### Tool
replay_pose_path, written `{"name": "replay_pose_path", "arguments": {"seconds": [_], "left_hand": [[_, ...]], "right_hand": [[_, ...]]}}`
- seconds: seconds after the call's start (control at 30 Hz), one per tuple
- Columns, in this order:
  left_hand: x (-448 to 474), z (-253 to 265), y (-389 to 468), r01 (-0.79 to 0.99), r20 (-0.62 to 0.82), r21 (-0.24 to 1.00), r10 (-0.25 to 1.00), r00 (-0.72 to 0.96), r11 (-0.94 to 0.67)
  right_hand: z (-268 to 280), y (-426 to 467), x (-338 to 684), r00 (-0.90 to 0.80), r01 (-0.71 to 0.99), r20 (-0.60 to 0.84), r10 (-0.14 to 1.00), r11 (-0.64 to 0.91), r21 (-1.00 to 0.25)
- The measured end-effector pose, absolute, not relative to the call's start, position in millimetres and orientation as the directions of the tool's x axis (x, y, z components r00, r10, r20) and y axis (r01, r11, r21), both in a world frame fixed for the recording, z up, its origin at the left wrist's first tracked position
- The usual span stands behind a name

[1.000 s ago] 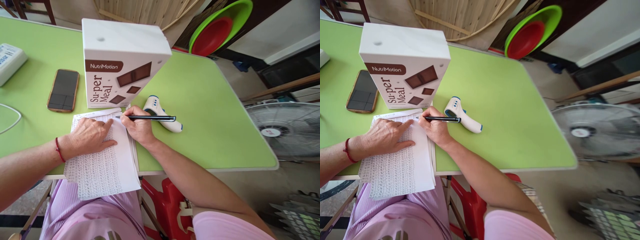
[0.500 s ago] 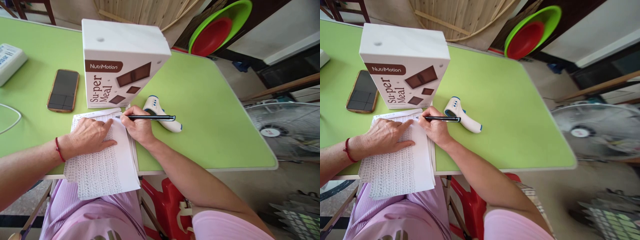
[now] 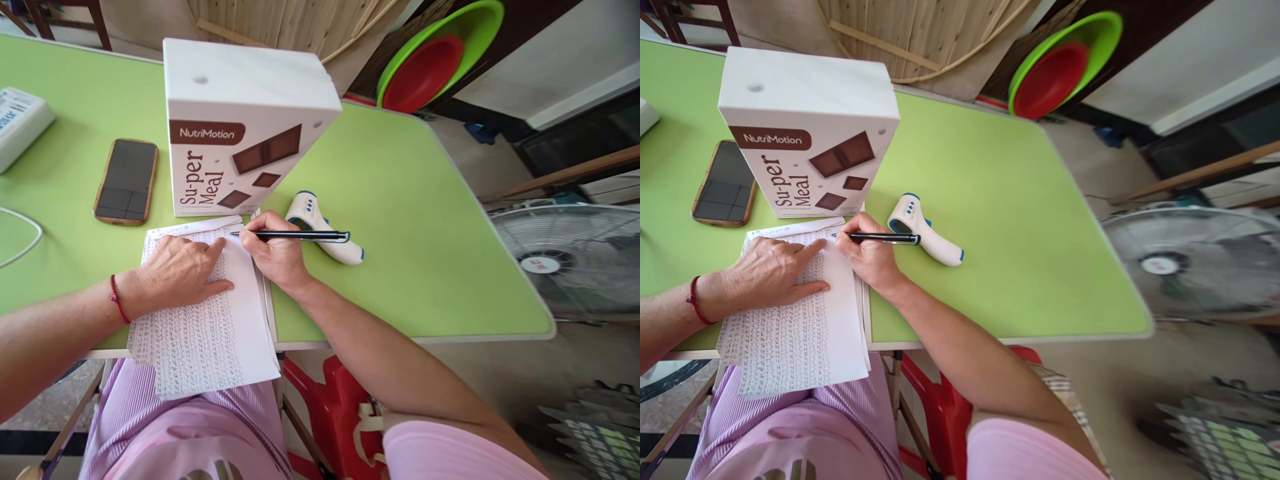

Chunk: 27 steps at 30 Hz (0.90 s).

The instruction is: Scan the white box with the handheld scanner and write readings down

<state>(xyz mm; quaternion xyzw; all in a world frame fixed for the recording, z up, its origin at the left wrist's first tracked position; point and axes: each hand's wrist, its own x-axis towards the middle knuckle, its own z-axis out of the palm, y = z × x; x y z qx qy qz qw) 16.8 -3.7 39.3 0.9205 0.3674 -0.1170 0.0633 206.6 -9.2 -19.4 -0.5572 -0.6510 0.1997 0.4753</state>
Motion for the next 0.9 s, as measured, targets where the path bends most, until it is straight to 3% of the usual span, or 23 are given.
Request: {"name": "replay_pose_path", "arguments": {"seconds": [0.2,0.33,0.47,0.57,0.63,0.7,0.8,0.83,0.9], "left_hand": [[17.8,40.0,-5.0,0.69,-0.268,0.035,0.658,0.703,-0.723],[17.0,40.3,-4.3,0.689,-0.25,0.03,0.662,0.707,-0.724],[15.0,37.3,-3.9,0.65,-0.217,0.035,0.629,0.747,-0.759],[12.4,29.7,-2.8,0.613,-0.161,0.039,0.6,0.783,-0.789],[9.6,23.0,0.1,0.583,-0.035,0.074,0.582,0.813,-0.809],[6.1,17.7,5.2,0.53,0.25,0.165,0.555,0.793,-0.832],[0.8,16.0,15.3,0.47,0.726,0.28,0.505,0.467,-0.837],[-0.7,16.6,18.7,0.488,0.803,0.311,0.5,0.324,-0.816],[-3.2,17.7,25.4,0.565,0.775,0.451,0.617,0.136,-0.691]], "right_hand": [[-22.5,-8.8,207.1,0.058,0.55,0.408,0.911,0.312,-0.775],[-13.9,-10.5,215.2,-0.019,0.587,0.524,0.851,0.434,-0.684],[7.1,-16.7,236.4,-0.329,0.742,0.574,0.75,0.581,-0.335],[19.4,-23.3,249.2,-0.41,0.877,0.431,0.804,0.477,-0.055],[22.6,-26.7,251.1,-0.416,0.905,0.306,0.856,0.422,0.05],[22.0,-27.9,248.5,-0.428,0.904,0.182,0.886,0.419,0.087],[17.6,-25.9,243.7,-0.418,0.908,0.072,0.905,0.416,0.051],[16.5,-24.7,243.9,-0.421,0.907,0.063,0.905,0.421,0.025],[16.7,-22.8,249.1,-0.433,0.898,0.09,0.897,0.438,-0.046]]}}
